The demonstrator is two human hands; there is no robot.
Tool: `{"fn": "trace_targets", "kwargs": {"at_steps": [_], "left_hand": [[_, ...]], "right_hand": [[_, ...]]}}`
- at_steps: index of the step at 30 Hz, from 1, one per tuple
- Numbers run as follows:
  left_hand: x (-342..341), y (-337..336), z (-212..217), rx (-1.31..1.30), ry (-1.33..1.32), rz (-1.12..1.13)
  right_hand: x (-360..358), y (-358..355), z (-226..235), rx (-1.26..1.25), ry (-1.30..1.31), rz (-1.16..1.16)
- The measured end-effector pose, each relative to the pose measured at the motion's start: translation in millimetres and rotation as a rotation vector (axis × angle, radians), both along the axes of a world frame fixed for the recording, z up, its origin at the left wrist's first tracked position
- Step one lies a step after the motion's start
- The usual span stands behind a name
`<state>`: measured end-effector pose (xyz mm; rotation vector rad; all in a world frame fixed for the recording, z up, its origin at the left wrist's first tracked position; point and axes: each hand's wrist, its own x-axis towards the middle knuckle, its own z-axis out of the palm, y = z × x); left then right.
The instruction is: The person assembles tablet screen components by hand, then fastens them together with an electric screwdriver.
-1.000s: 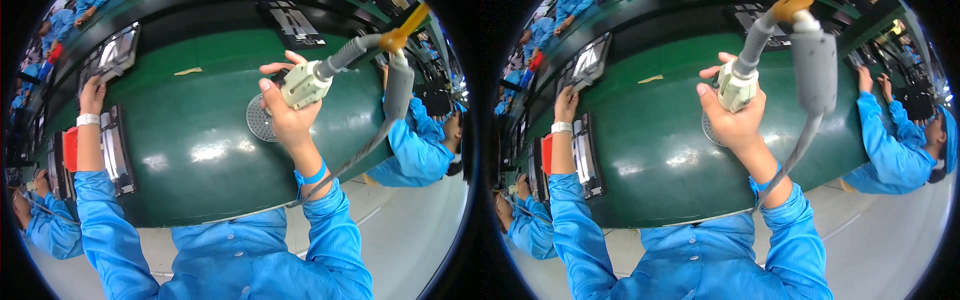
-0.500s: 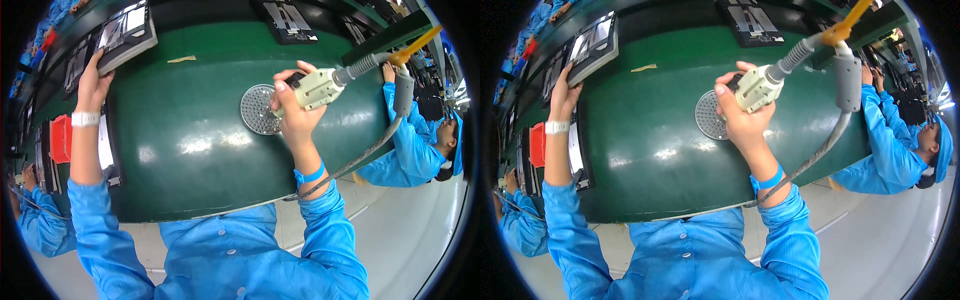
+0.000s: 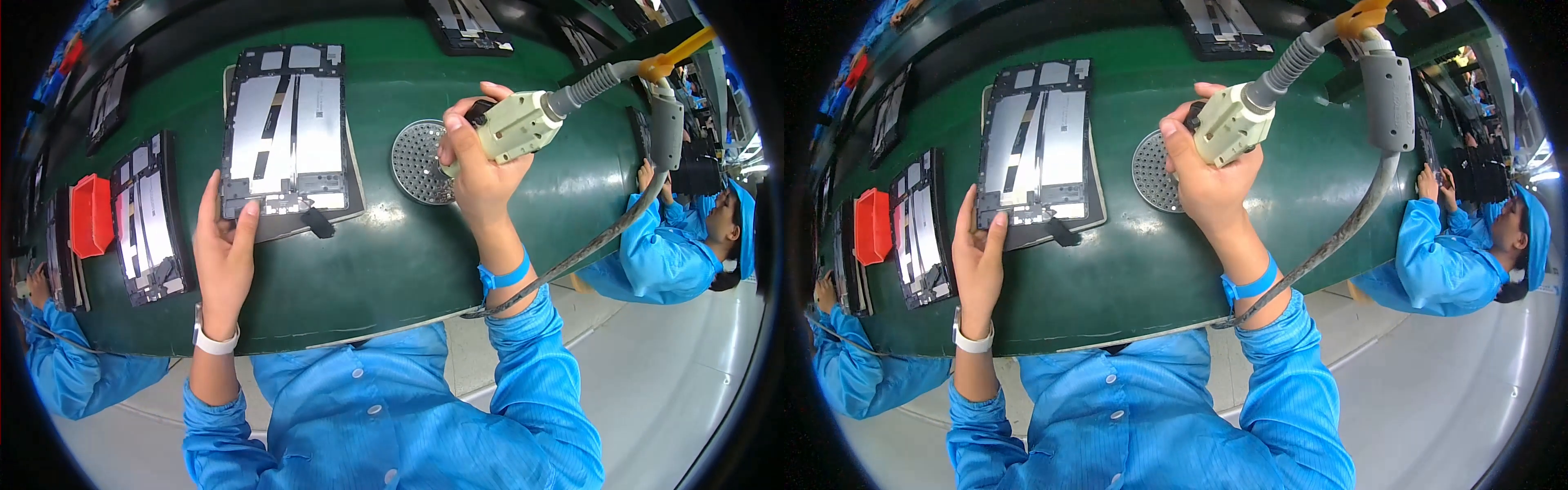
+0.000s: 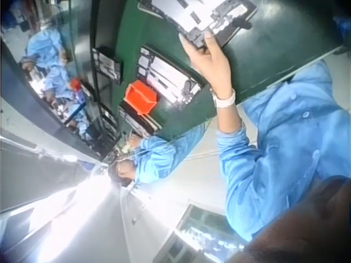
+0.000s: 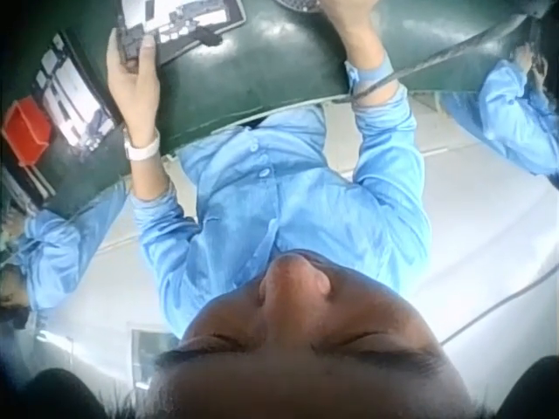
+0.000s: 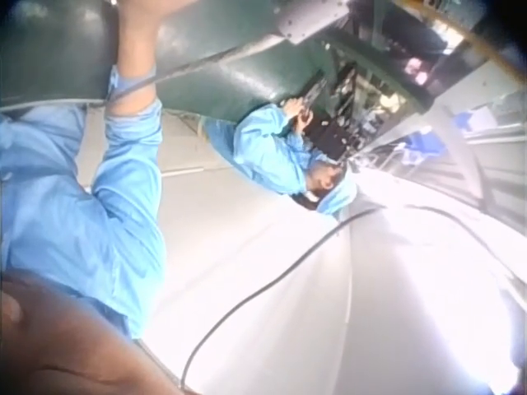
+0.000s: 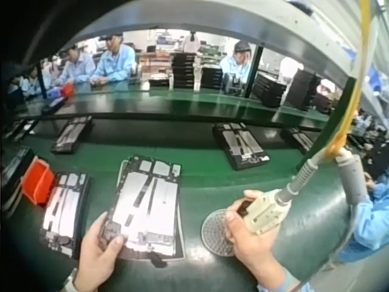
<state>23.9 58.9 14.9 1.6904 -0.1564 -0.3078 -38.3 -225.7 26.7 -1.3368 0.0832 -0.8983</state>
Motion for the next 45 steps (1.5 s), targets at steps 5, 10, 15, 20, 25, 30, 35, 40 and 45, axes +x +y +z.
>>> {"fn": "trace_targets", "kwargs": {"at_steps": [5, 10, 15, 20, 25, 30, 35, 40, 45], "left_hand": [[2.8, 7.2, 15.2, 0.736, -0.679, -0.270], [8.1, 4.2, 2.1, 0.675, -0.664, -0.222], [-10.2, -1.8, -15.0, 0.590, -0.672, -0.129], [-10.8, -11.1, 11.7, 0.688, -0.958, -0.181], [-1.2, -23.2, 12.0, 0.571, -1.224, -0.655], [7.4, -39.7, 9.2, 0.424, -1.301, -0.783], [3.6, -56.5, 8.5, 0.277, -1.008, -0.636], [-2.1, -65.2, 8.1, 0.351, -0.835, -0.466], [-1.8, -63.9, 5.6, 0.261, -0.908, -0.460]], "right_hand": [[0.8, -0.7, 0.2, -0.040, -0.013, -0.007], [2.4, 4.1, 0.3, -0.028, -0.003, -0.014], [-4.7, 2.4, 9.6, -0.050, -0.038, -0.053], [-7.9, 2.7, 12.4, -0.096, -0.005, -0.060], [-7.9, 7.2, 10.6, -0.097, -0.024, -0.024], [-13.4, 5.0, 11.2, -0.127, -0.022, -0.031], [-13.4, 4.0, 16.1, -0.107, -0.057, -0.034], [-15.8, 3.3, 16.7, -0.133, -0.058, -0.038], [-16.2, 3.6, 16.4, -0.155, -0.078, -0.031]]}}
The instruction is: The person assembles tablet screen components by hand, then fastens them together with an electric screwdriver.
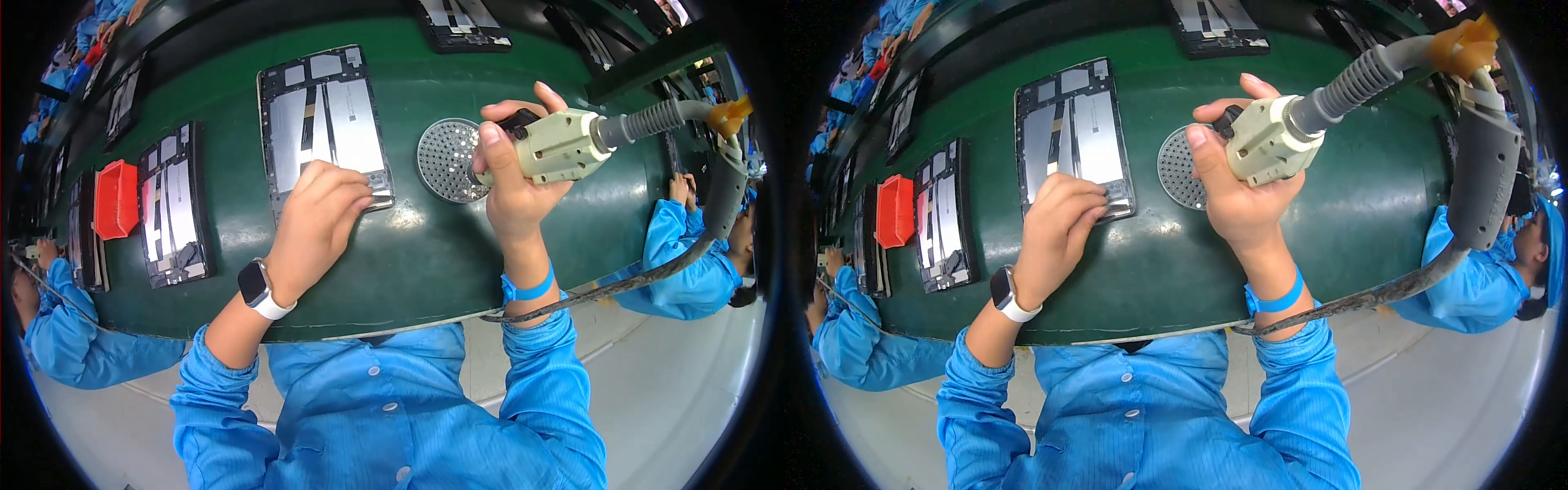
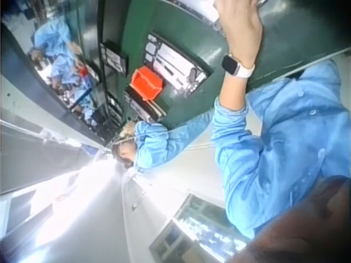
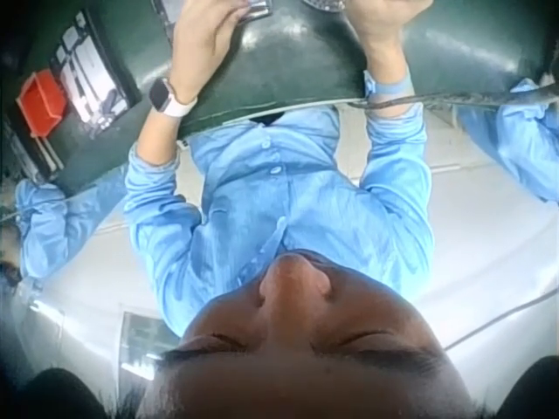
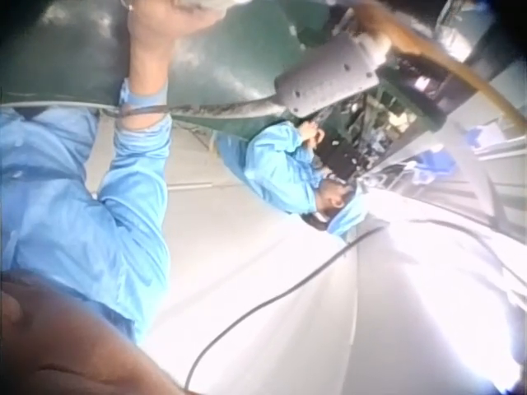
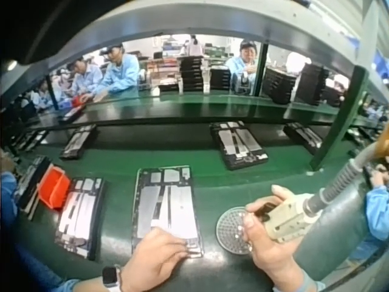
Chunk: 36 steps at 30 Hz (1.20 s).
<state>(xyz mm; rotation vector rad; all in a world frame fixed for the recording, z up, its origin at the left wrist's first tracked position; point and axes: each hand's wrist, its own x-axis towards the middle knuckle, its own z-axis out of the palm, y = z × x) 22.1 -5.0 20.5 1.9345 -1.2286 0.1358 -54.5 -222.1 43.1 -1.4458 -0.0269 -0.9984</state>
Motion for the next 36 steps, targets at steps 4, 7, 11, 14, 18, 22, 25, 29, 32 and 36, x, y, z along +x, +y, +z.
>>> {"fn": "trace_targets", "kwargs": {"at_steps": [4, 7, 11, 14, 18, 22, 25, 29, 32, 36], "left_hand": [[-5.9, 3.8, -6.8, -0.015, -0.065, -0.043], [-1.0, 5.4, -7.0, -0.012, -0.062, -0.087], [-3.6, 6.2, -7.0, 0.049, -0.146, -0.118], [-7.3, 4.5, -11.6, 0.013, -0.179, -0.058], [-13.3, 3.1, -17.3, 0.008, -0.237, 0.016], [-7.2, 10.0, -22.2, 0.034, -0.346, -0.012], [-10.6, 8.9, -23.1, 0.039, -0.363, 0.044], [-6.7, 10.4, -24.6, 0.039, -0.324, 0.013], [-8.6, 9.9, -26.2, 0.046, -0.352, 0.018], [-7.0, 8.7, -26.0, 0.035, -0.362, 0.015]], "right_hand": [[-0.2, 1.4, -0.1, 0.003, 0.005, -0.007], [-0.7, 1.5, 0.7, 0.005, 0.009, -0.005], [-0.4, 1.9, -0.6, -0.007, 0.021, -0.012], [-1.4, 3.2, 0.4, -0.013, 0.028, -0.008], [1.3, 5.5, 2.1, 0.021, 0.029, 0.009], [7.0, 19.4, 10.9, 0.133, 0.032, 0.068], [13.8, 35.4, 19.5, 0.078, 0.064, 0.128], [23.2, 54.4, 12.5, 0.169, 0.039, 0.229], [24.7, 60.5, 5.2, 0.126, 0.046, 0.231], [27.2, 62.2, -0.4, 0.108, 0.046, 0.229]]}}
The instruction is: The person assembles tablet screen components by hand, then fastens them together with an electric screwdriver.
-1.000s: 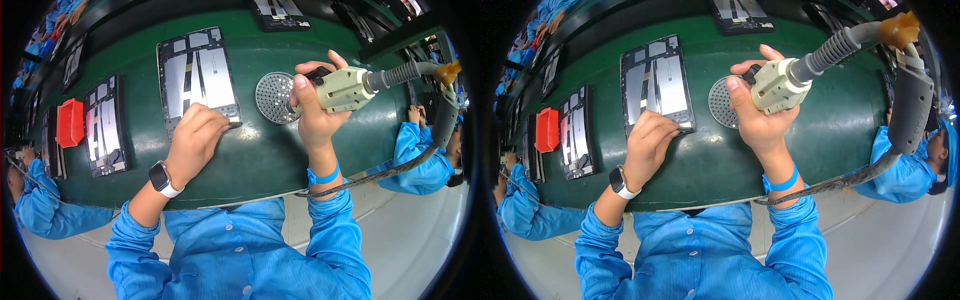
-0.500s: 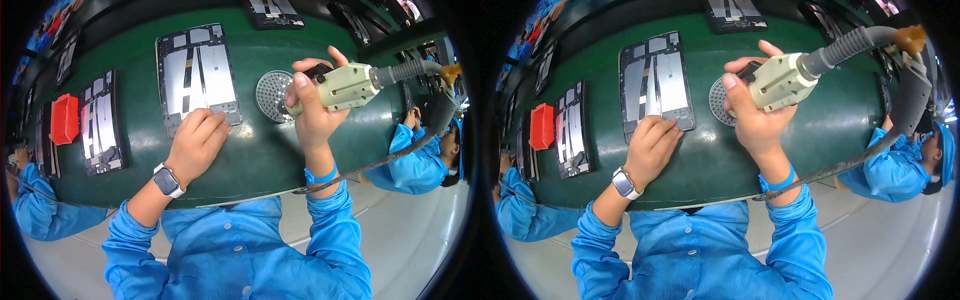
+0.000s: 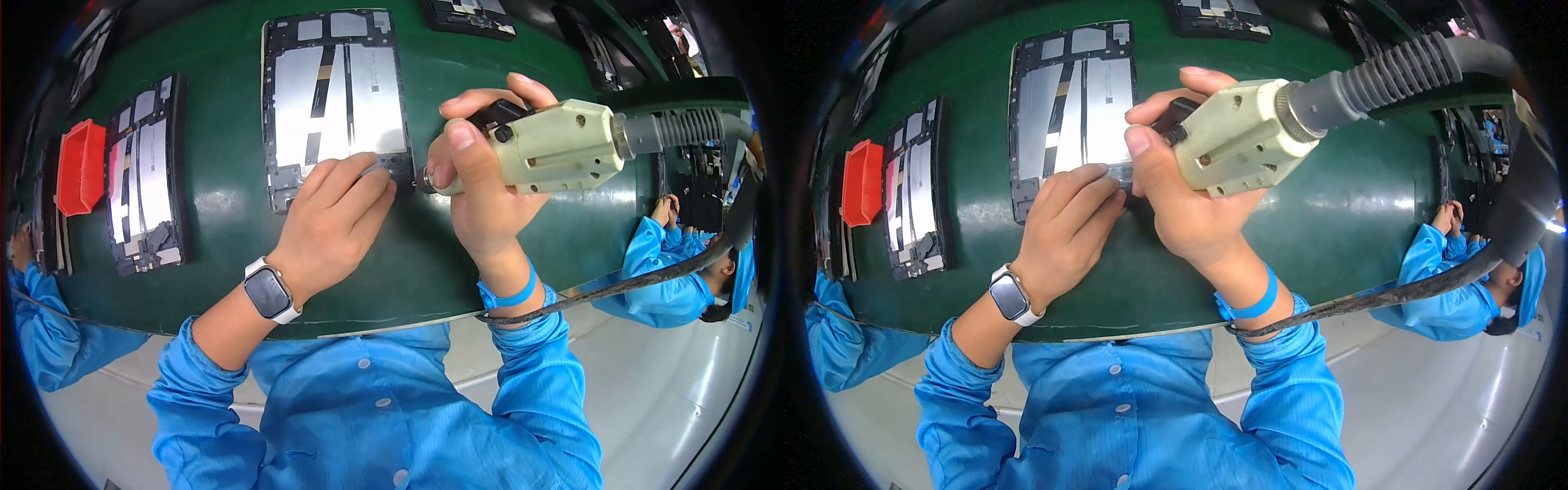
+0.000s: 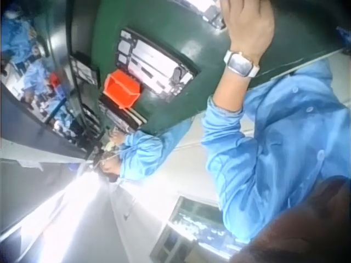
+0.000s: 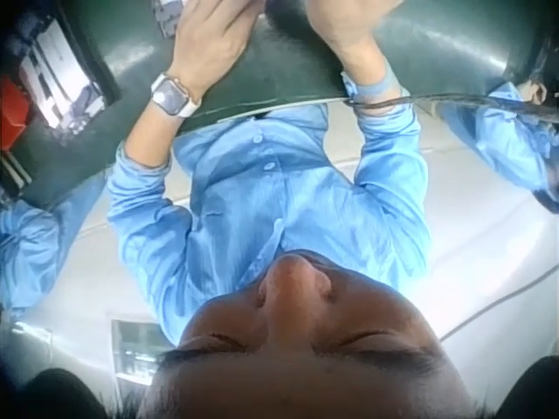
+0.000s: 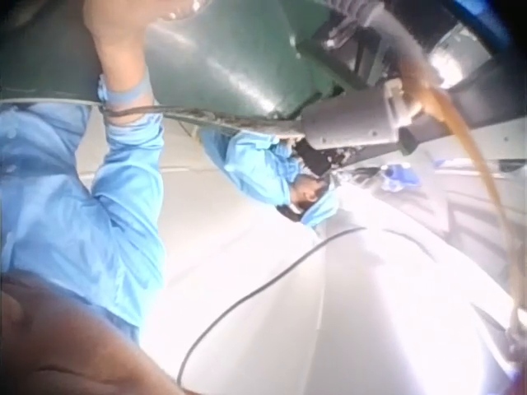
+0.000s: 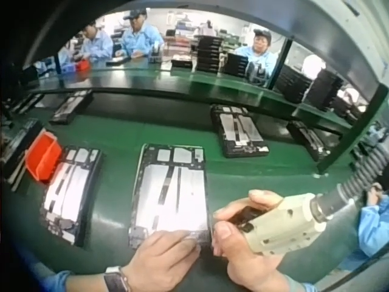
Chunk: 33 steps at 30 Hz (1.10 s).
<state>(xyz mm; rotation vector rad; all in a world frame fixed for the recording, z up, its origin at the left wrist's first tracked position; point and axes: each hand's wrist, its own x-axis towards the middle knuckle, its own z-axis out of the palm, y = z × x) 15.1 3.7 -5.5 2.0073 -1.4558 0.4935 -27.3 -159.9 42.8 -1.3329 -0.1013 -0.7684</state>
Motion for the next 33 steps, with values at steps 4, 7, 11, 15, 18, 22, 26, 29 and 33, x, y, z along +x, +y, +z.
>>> {"fn": "trace_targets", "kwargs": {"at_steps": [4, 7, 11, 15, 18, 22, 26, 29, 33], "left_hand": [[0.0, 0.5, -1.2, -0.002, 0.024, 0.000], [0.3, 1.0, -1.9, -0.008, 0.022, 0.001], [-0.2, -1.4, 2.9, -0.024, 0.024, -0.020], [-1.3, 0.7, 5.8, -0.005, 0.063, -0.014], [-2.9, -0.2, 5.2, -0.020, 0.087, 0.013], [-1.3, 0.7, 4.9, -0.017, 0.077, 0.019], [-0.9, -0.7, 4.1, 0.000, 0.076, -0.014], [-0.7, -0.6, 3.8, 0.001, 0.121, -0.005], [0.5, 0.3, 5.3, -0.024, 0.131, -0.003]], "right_hand": [[2.1, -0.2, -1.6, -0.006, -0.008, 0.001], [2.8, -0.7, -2.3, -0.055, -0.031, 0.028], [0.6, -0.3, -2.1, -0.092, -0.057, 0.037], [-1.2, 1.9, -8.5, -0.122, -0.014, 0.078], [1.0, -0.9, -4.7, -0.092, 0.006, 0.070], [13.4, -37.0, 23.5, 0.032, -0.113, -0.173], [27.7, -82.1, 19.6, -0.052, -0.069, -0.314], [34.1, -90.9, 1.0, -0.056, -0.028, -0.318], [33.9, -85.0, -6.1, -0.044, 0.022, -0.307]]}}
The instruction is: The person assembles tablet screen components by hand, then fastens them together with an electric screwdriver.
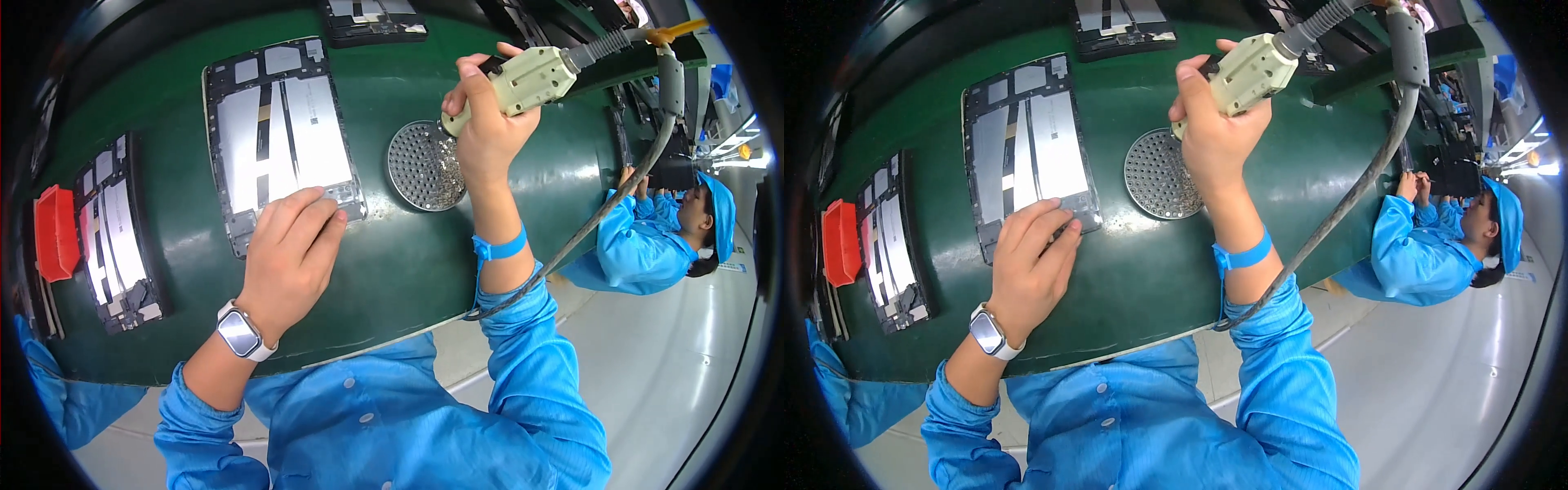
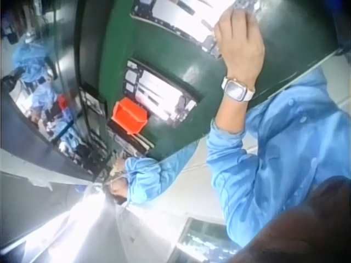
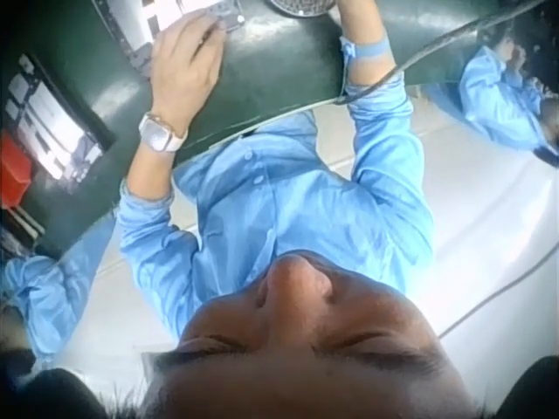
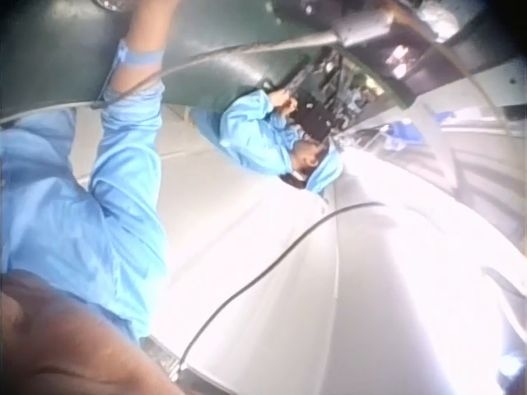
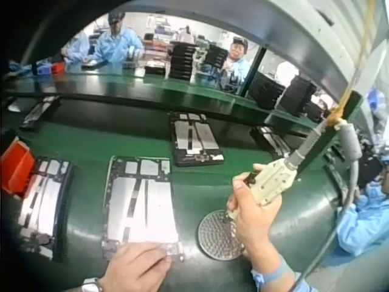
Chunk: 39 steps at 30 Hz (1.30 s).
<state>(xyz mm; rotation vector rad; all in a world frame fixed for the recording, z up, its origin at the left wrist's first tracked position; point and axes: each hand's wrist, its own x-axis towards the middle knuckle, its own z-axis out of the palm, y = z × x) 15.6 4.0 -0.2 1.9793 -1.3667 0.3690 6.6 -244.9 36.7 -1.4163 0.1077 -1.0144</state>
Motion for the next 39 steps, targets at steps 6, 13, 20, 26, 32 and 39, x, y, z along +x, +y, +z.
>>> {"fn": "trace_targets", "kwargs": {"at_steps": [6, 13, 20, 26, 32, 39], "left_hand": [[-0.2, -1.2, 1.4, 0.006, 0.034, 0.001], [-0.5, -0.1, 1.1, 0.000, 0.046, -0.005], [-0.2, 0.1, 3.6, 0.009, 0.047, -0.009], [5.9, 14.8, 4.8, -0.022, 0.076, -0.053], [16.7, 37.1, 2.9, -0.033, 0.103, 0.174], [17.1, 37.5, 1.6, -0.050, 0.164, 0.157]], "right_hand": [[0.5, -0.2, -4.5, -0.005, 0.001, 0.000], [-0.3, -2.1, -7.9, -0.017, -0.022, -0.009], [0.0, -2.5, -10.2, -0.030, -0.011, 0.008], [-1.8, 12.9, 5.8, -0.005, -0.050, -0.021], [-22.9, 73.3, 29.9, 0.047, -0.139, 0.280], [-21.5, 108.1, 11.1, -0.049, 0.022, 0.413]]}}
